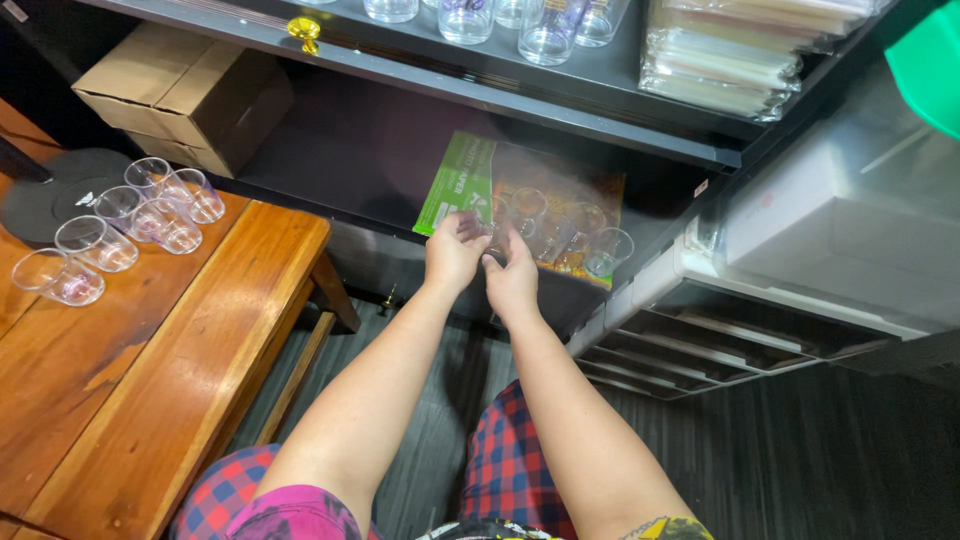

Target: The person places a cardboard box on a shelf and then repeatedly picks up small clear glasses from a wooden bench, arranging them on a lower shelf. The person handles the glasses one by one or in small groups, moving them from the bench to the shelf.

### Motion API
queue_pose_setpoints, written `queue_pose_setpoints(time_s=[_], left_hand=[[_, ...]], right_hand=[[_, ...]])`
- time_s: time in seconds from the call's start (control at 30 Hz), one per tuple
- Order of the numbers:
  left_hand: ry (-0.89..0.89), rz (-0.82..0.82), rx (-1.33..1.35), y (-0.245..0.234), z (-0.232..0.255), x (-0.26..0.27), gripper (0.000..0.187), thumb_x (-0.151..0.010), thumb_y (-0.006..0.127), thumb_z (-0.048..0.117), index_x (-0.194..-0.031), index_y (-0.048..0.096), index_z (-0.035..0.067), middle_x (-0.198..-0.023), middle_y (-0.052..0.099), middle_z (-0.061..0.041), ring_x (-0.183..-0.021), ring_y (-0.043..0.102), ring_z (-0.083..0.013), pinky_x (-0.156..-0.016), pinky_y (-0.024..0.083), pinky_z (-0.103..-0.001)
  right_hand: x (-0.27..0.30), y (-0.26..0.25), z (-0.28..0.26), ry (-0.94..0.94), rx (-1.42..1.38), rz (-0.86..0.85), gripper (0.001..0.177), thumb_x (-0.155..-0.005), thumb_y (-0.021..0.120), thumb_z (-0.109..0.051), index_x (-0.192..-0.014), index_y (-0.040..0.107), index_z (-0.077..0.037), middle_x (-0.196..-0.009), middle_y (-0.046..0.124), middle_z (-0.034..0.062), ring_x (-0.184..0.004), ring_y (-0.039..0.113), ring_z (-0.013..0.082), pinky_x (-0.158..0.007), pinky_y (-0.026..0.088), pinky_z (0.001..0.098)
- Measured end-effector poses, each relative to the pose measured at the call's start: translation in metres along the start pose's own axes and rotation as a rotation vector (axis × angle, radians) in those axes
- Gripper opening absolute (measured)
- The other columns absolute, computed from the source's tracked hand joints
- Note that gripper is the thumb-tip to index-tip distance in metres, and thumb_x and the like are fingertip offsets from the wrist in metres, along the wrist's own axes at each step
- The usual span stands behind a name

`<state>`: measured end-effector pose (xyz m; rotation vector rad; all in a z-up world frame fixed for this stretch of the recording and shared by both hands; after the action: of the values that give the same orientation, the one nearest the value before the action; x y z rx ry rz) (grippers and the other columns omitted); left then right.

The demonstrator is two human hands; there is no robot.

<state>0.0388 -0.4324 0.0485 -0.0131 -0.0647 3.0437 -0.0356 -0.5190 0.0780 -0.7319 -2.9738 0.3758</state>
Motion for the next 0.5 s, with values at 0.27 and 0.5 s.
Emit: queue_pose_setpoints(time_s=[0.27, 0.5], left_hand=[[0.006, -0.010, -0.091, 0.004, -0.004, -0.008, 0.053, -0.085, 0.082, 0.002, -0.134, 0.061, 0.000, -0.132, 0.066, -0.028, -0.124, 0.064, -0.0334, -0.101, 0.060, -0.034], [0.019, 0.004, -0.154, 0.007, -0.003, -0.009, 0.052, -0.085, 0.082, 0.004, -0.133, 0.062, 0.001, -0.130, 0.068, -0.025, -0.123, 0.066, -0.0313, -0.100, 0.060, -0.034]], right_hand=[[0.001, -0.002, 0.003, -0.006, -0.108, -0.023, 0.072, -0.093, 0.066, 0.004, -0.159, 0.037, -0.002, -0.158, 0.044, 0.0275, -0.148, 0.040, 0.0353, -0.121, 0.042, 0.0447], [0.003, -0.004, -0.006, -0.017, -0.090, -0.018, 0.073, -0.092, 0.066, 0.004, -0.159, 0.037, 0.000, -0.157, 0.044, 0.0287, -0.148, 0.040, 0.0356, -0.119, 0.044, 0.0432]])
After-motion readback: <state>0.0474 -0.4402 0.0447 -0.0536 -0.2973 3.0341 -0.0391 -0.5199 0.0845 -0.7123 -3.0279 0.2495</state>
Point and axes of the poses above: each hand's wrist, its own x-axis away from the middle knuckle, its own y-axis out of the palm, z = x × y, the point moved 2 cm from there along -x, towards the middle knuckle
